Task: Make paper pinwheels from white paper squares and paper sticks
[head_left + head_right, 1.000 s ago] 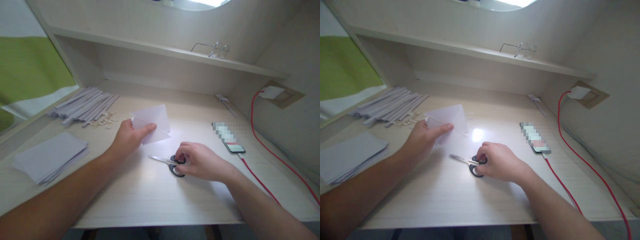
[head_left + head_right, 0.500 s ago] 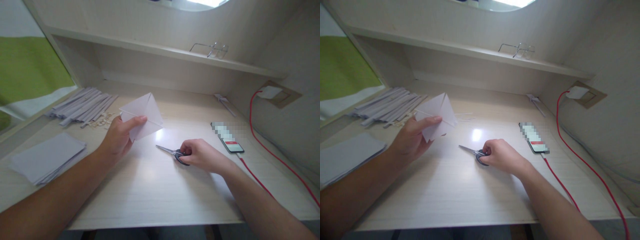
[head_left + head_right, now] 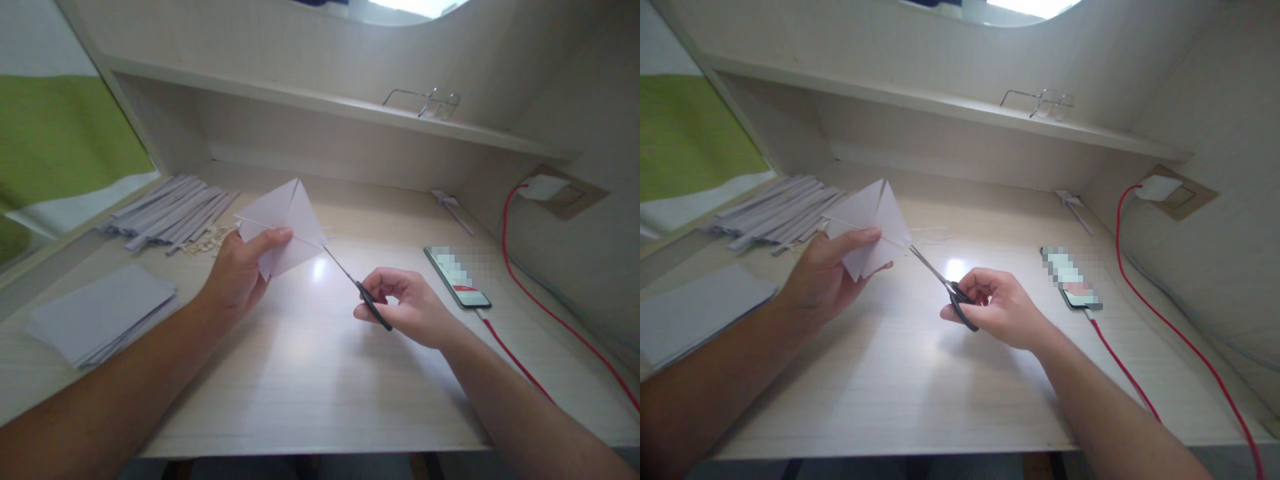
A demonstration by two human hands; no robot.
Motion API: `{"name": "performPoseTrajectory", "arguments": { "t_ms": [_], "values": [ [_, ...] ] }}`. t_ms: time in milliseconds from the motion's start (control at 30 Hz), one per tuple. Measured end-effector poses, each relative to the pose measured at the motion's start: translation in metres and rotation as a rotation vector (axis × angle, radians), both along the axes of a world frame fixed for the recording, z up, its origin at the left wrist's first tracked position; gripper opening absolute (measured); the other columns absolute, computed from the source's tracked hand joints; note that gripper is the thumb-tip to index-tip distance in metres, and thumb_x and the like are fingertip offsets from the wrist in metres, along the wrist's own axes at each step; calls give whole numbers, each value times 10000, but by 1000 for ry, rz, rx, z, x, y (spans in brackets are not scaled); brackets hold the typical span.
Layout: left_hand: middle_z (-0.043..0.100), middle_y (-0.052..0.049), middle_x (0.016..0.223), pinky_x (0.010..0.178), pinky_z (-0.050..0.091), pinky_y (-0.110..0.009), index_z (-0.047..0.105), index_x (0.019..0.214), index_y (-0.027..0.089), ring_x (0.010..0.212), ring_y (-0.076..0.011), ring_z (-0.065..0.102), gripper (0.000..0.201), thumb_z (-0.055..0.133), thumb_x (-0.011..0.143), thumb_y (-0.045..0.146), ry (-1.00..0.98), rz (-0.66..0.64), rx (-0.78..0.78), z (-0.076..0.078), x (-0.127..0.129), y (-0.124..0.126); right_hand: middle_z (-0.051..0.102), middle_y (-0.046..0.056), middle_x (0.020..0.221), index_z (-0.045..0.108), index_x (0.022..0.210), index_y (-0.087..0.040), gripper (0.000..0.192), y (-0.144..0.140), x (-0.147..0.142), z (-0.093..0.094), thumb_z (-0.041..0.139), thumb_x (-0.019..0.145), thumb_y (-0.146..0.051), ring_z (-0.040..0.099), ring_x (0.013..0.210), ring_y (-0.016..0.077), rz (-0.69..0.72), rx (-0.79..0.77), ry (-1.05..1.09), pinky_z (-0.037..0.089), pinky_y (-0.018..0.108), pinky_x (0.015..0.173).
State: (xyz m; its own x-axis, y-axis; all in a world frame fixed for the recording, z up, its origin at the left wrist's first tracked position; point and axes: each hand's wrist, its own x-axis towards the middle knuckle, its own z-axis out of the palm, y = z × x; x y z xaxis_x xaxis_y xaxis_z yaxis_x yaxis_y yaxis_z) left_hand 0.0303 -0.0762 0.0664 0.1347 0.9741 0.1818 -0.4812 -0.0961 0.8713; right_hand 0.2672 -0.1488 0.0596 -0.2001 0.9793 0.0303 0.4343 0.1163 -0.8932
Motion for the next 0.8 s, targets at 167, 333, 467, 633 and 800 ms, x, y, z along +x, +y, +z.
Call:
{"name": "performPoseTrajectory", "arguments": {
  "t_ms": [167, 333, 467, 633, 800],
  "values": [
    [701, -5, 805, 669, 519, -241, 727, 869, 180, 656, -139, 613, 105, 773, 775, 187, 5, -30, -7, 0, 1, -2, 570, -21, 649, 676, 736, -171, 334, 0, 0, 0, 869, 743, -444, 487, 610, 118, 7, 21, -19, 366, 265, 547],
    [720, -17, 827, 658, 515, -248, 725, 872, 176, 692, -156, 640, 128, 787, 761, 191, 24, -23, -25, 0, 2, -3, 577, -15, 643, 690, 729, -169, 348, 0, 0, 0, 871, 739, -466, 488, 614, 124, -8, 40, -36, 359, 277, 555],
    [728, -13, 847, 650, 516, -241, 722, 924, 176, 702, -150, 648, 192, 801, 750, 183, 4, -11, -16, -1, 1, -2, 563, -20, 631, 689, 724, -168, 346, -1, 0, 0, 867, 744, -464, 472, 602, 120, -12, 40, -37, 347, 276, 547],
    [738, -15, 870, 672, 519, -245, 721, 911, 189, 714, -158, 653, 194, 811, 740, 194, 11, -2, -20, -3, 0, -1, 541, -31, 612, 686, 721, -165, 353, -1, 0, 0, 864, 746, -469, 455, 581, 110, -12, 32, -25, 336, 269, 532],
    [736, -11, 861, 672, 520, -236, 734, 925, 183, 716, -148, 649, 186, 806, 754, 191, 8, -11, -4, -2, 0, -1, 535, -33, 612, 676, 705, -165, 350, -1, 0, 0, 865, 748, -456, 454, 580, 108, -14, 42, -43, 335, 267, 531]
  ]
}}
